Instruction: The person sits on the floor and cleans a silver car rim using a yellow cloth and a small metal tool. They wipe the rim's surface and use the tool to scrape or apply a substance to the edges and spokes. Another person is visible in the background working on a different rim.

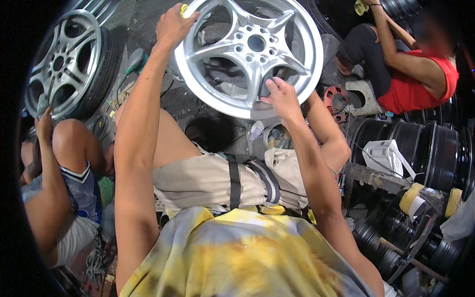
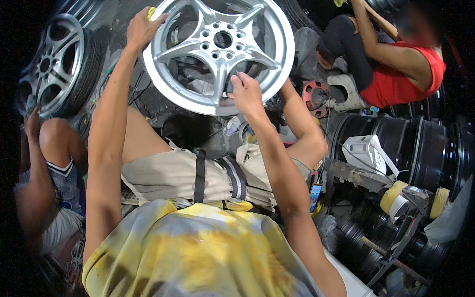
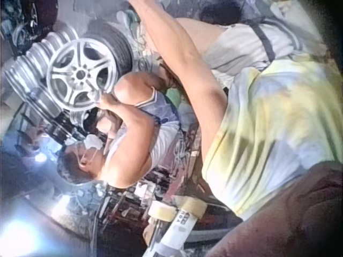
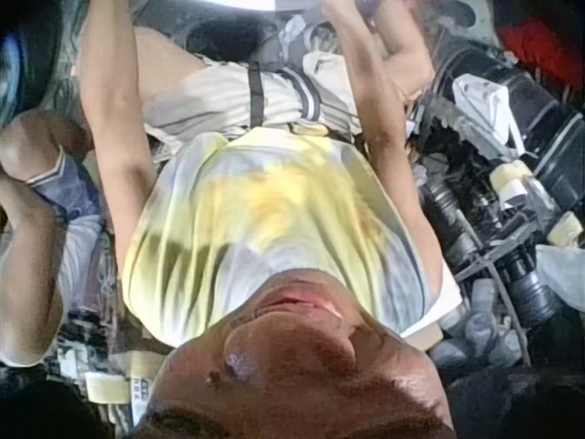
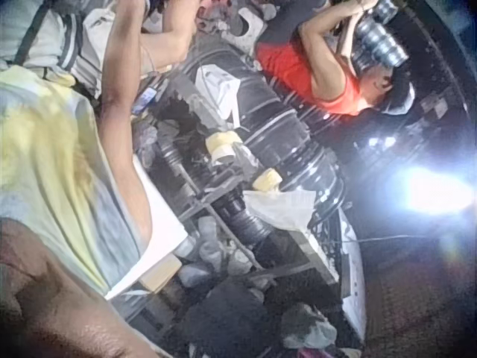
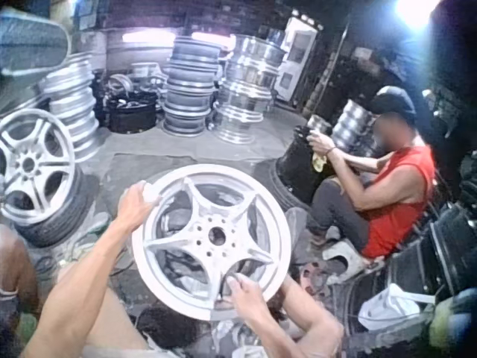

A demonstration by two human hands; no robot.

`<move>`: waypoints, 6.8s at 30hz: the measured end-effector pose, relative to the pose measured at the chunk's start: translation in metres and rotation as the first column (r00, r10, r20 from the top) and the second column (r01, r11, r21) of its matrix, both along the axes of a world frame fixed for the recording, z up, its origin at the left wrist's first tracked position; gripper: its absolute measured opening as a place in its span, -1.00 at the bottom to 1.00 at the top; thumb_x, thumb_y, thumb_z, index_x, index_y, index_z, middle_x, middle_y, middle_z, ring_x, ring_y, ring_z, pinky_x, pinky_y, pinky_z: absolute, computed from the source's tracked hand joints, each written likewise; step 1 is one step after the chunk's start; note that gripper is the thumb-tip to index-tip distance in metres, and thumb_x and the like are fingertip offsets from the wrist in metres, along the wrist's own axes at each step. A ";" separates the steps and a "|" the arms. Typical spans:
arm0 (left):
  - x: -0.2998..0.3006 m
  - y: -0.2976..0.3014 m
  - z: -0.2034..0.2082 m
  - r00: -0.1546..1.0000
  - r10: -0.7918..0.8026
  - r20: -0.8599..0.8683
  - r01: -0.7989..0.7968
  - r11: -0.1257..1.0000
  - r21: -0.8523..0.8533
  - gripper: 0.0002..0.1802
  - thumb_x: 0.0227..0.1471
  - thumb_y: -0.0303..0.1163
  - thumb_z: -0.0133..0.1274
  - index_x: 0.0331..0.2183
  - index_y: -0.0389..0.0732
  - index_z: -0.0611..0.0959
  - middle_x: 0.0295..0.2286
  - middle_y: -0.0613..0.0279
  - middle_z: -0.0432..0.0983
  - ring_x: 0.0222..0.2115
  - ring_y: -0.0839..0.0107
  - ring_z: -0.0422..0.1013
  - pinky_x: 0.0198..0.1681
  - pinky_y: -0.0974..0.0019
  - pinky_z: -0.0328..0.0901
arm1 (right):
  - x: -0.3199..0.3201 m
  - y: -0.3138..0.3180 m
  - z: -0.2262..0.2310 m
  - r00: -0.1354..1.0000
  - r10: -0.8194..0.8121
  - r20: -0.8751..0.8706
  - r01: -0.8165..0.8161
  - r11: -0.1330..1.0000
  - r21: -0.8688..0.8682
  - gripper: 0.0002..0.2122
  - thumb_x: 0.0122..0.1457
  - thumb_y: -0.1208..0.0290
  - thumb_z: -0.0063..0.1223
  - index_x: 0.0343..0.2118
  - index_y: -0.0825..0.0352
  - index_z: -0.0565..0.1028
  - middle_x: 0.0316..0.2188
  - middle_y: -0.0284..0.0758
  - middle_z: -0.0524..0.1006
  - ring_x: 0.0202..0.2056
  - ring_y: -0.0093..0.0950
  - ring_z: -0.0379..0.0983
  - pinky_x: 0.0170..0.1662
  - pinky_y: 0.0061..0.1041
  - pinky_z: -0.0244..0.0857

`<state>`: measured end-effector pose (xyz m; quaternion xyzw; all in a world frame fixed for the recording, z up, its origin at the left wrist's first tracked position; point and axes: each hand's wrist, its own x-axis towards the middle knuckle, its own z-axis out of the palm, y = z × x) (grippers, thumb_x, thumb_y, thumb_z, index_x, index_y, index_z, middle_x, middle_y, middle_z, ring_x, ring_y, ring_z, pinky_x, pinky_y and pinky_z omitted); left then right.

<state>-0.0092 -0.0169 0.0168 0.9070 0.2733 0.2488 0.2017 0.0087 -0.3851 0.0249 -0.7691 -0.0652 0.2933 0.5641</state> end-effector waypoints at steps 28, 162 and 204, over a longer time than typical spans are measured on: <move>0.009 -0.259 -0.008 0.693 -0.655 -0.301 0.712 0.558 0.426 -0.72 0.04 -0.45 0.06 -0.17 -0.26 0.68 -0.01 0.19 0.40 0.10 0.13 0.35 0.14 0.12 0.28 | 0.013 -0.110 0.038 0.919 -0.205 0.338 0.176 0.978 0.115 -0.76 0.41 0.41 -0.03 -0.01 0.42 0.57 -0.24 -0.30 0.59 -0.28 -0.54 0.54 -0.23 -0.50 0.43; -0.038 -0.061 0.080 0.909 -0.226 0.349 0.351 0.866 -0.355 -0.59 0.16 -0.23 -0.05 -0.26 -0.39 0.70 -0.50 0.02 0.64 -0.44 0.43 0.51 -0.33 0.25 0.36 | 0.072 -0.053 0.019 -0.002 0.960 0.278 -0.303 0.265 -0.915 -0.84 0.10 0.48 0.05 -0.35 0.24 0.67 -0.24 -0.27 0.59 -0.13 -0.31 0.55 0.12 -0.17 0.32; -0.039 -0.052 0.089 0.918 -0.229 0.324 0.338 0.879 -0.337 -0.62 0.17 -0.23 -0.03 -0.34 -0.41 0.66 -0.58 0.11 0.54 -0.47 0.50 0.40 -0.34 0.25 0.31 | -0.072 0.044 0.034 0.445 0.728 0.522 -0.232 0.656 -0.718 -0.90 0.08 0.70 0.03 -0.32 0.52 0.46 -0.36 0.16 0.58 -0.30 0.07 0.61 -0.25 -0.06 0.51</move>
